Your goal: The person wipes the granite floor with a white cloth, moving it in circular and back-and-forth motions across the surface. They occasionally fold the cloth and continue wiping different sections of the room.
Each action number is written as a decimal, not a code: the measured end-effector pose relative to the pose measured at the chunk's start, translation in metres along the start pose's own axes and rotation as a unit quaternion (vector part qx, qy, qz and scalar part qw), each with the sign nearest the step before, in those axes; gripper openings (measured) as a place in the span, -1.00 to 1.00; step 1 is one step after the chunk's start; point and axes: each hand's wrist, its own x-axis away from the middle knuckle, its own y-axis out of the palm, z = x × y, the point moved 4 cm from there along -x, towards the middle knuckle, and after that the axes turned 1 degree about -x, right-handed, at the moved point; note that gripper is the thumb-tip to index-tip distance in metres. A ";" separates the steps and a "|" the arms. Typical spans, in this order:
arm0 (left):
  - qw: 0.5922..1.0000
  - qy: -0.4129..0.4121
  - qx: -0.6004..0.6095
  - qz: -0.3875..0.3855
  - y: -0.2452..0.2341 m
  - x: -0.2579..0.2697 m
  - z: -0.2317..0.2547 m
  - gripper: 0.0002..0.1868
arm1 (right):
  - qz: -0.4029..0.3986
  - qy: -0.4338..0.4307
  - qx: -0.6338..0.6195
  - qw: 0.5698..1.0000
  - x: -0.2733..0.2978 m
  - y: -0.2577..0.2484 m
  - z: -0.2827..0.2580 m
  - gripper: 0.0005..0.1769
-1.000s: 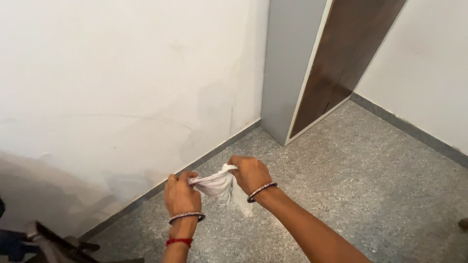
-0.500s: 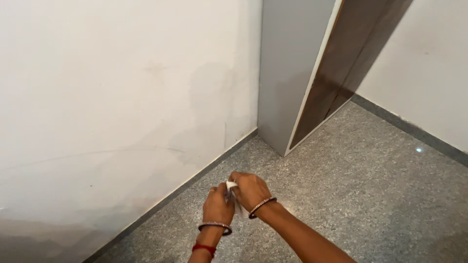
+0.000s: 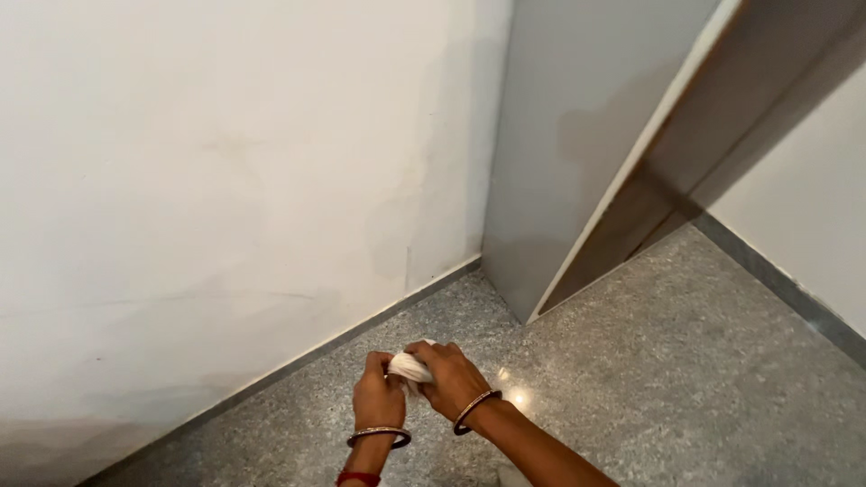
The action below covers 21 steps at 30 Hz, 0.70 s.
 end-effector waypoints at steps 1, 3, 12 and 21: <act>0.998 0.020 0.046 0.024 0.008 -0.002 0.006 -0.77 | -0.017 0.012 0.011 1.000 -0.005 -0.001 0.013 -0.36; 0.986 0.065 0.136 0.073 0.024 -0.010 0.025 -0.71 | -0.046 0.034 0.032 0.998 -0.022 -0.004 0.043 -0.26; 0.990 -0.050 0.116 0.062 0.058 -0.069 0.039 -0.40 | 0.048 0.127 -0.132 0.982 -0.097 0.026 0.172 -0.60; 0.999 0.044 -0.010 0.031 0.162 -0.169 -0.060 -0.55 | -0.011 0.124 -0.217 0.968 -0.176 0.084 0.229 -0.37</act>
